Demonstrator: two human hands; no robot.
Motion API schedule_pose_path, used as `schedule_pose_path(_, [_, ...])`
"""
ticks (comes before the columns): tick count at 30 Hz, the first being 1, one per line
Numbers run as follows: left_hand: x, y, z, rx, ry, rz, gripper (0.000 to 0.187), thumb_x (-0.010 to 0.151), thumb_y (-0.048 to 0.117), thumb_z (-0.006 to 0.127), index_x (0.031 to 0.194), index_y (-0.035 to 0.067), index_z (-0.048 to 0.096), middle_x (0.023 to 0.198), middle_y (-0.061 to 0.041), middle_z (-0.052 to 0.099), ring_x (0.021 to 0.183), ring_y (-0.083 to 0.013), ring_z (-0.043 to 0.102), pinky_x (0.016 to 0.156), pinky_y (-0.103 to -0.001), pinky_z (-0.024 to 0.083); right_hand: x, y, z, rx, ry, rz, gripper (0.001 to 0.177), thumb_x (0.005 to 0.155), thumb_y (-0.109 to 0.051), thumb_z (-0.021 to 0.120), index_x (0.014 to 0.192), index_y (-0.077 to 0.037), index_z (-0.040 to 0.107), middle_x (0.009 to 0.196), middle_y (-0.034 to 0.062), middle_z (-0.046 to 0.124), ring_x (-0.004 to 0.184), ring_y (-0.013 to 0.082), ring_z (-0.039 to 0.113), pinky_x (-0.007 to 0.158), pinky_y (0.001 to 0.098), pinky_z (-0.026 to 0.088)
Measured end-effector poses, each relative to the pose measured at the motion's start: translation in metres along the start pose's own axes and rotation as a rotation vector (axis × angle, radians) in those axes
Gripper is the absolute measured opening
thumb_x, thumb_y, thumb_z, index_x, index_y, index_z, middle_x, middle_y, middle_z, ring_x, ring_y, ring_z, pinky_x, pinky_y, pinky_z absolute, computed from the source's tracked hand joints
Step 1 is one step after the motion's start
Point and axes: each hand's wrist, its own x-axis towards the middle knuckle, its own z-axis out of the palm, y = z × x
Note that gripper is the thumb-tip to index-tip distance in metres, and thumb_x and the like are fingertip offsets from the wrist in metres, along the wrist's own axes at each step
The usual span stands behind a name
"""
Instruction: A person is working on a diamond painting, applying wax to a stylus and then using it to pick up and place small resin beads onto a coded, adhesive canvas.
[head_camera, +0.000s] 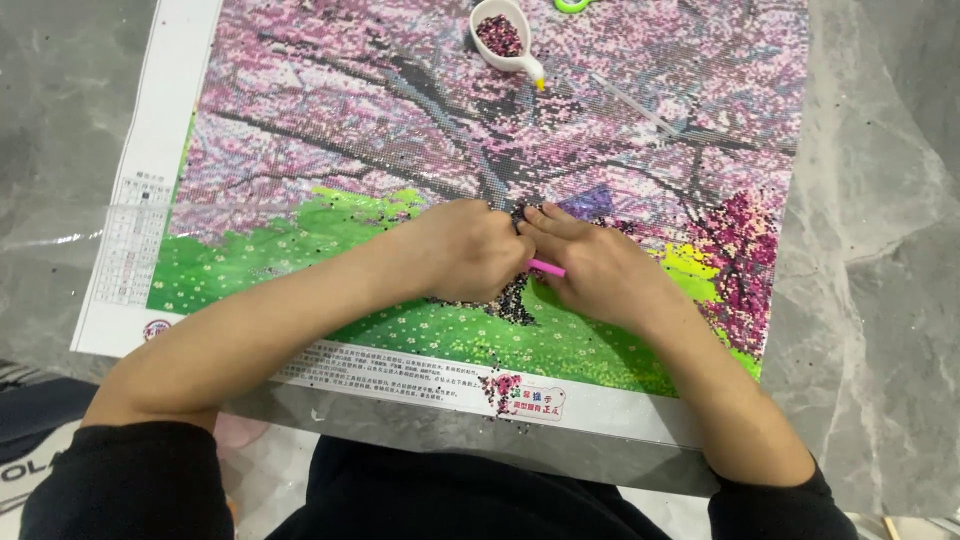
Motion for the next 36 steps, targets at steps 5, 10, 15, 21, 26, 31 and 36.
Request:
schedule_pose_path(5, [0.003,0.007,-0.031,-0.126,-0.159,-0.067,0.038,0.092,0.017,0.034,0.082,-0.002,0.065,0.067,-0.023,0.067,0.063,-0.0409,0.071,0.053,-0.044,0.058,-0.008,0.025,-0.01,-0.062,-0.026,0.127,0.033,0.092,-0.014,0.057,0.121,-0.004,0.067,0.128,0.0188,0.062,0.12,0.0355,0.057,0.092,0.0418,0.054])
schedule_pose_path(10, [0.012,0.003,-0.033,-0.058,-0.096,0.01,0.037,0.094,0.018,0.037,0.084,-0.003,0.066,0.07,-0.027,0.068,0.065,-0.0434,0.071,0.056,-0.047,0.059,-0.01,0.032,-0.002,-0.134,-0.031,0.14,0.036,0.09,-0.014,0.056,0.123,-0.007,0.067,0.13,0.0155,0.061,0.119,0.0338,0.058,0.088,0.043,0.056])
schedule_pose_path(15, [0.034,-0.008,-0.032,-0.095,-0.142,-0.041,0.038,0.094,0.026,0.04,0.082,0.004,0.068,0.07,-0.024,0.069,0.067,-0.0418,0.071,0.06,-0.049,0.059,-0.011,0.043,0.007,-0.101,-0.023,0.141,0.041,0.083,-0.011,0.056,0.123,-0.006,0.067,0.13,0.016,0.062,0.117,0.038,0.059,0.085,0.0503,0.056])
schedule_pose_path(21, [0.01,-0.005,-0.065,-0.209,-0.209,-0.257,0.037,0.093,0.026,0.041,0.085,0.002,0.068,0.077,-0.029,0.07,0.077,-0.0455,0.07,0.07,-0.056,0.057,-0.011,0.038,0.003,-0.078,-0.04,0.142,0.035,0.085,-0.011,0.056,0.117,-0.004,0.07,0.128,0.0172,0.062,0.116,0.0373,0.059,0.086,0.0485,0.056])
schedule_pose_path(26, [-0.022,-0.072,-0.013,0.258,0.083,-0.435,0.025,0.09,0.019,0.048,0.078,0.011,0.068,0.065,-0.012,0.067,0.064,-0.0303,0.071,0.058,-0.042,0.058,-0.006,0.031,-0.009,-0.086,-0.058,0.162,0.036,0.087,-0.011,0.054,0.12,-0.007,0.069,0.129,0.0153,0.061,0.118,0.034,0.059,0.089,0.0433,0.055])
schedule_pose_path(31, [-0.046,-0.082,0.019,0.719,0.494,-0.359,0.013,0.086,0.018,0.052,0.08,0.017,0.064,0.073,-0.004,0.066,0.076,-0.0238,0.07,0.072,-0.037,0.054,-0.006,0.032,-0.009,-0.081,-0.054,0.152,0.035,0.087,-0.011,0.056,0.12,-0.006,0.069,0.128,0.0152,0.062,0.116,0.0344,0.06,0.088,0.0441,0.055])
schedule_pose_path(36, [-0.088,0.013,-0.022,0.385,0.336,-0.286,0.018,0.09,0.011,0.051,0.099,0.006,0.066,0.088,-0.017,0.066,0.092,-0.0376,0.067,0.077,-0.046,0.056,-0.006,0.033,-0.007,-0.067,-0.086,0.185,0.036,0.088,-0.013,0.056,0.121,-0.005,0.068,0.13,0.0143,0.061,0.119,0.0331,0.058,0.091,0.0449,0.053])
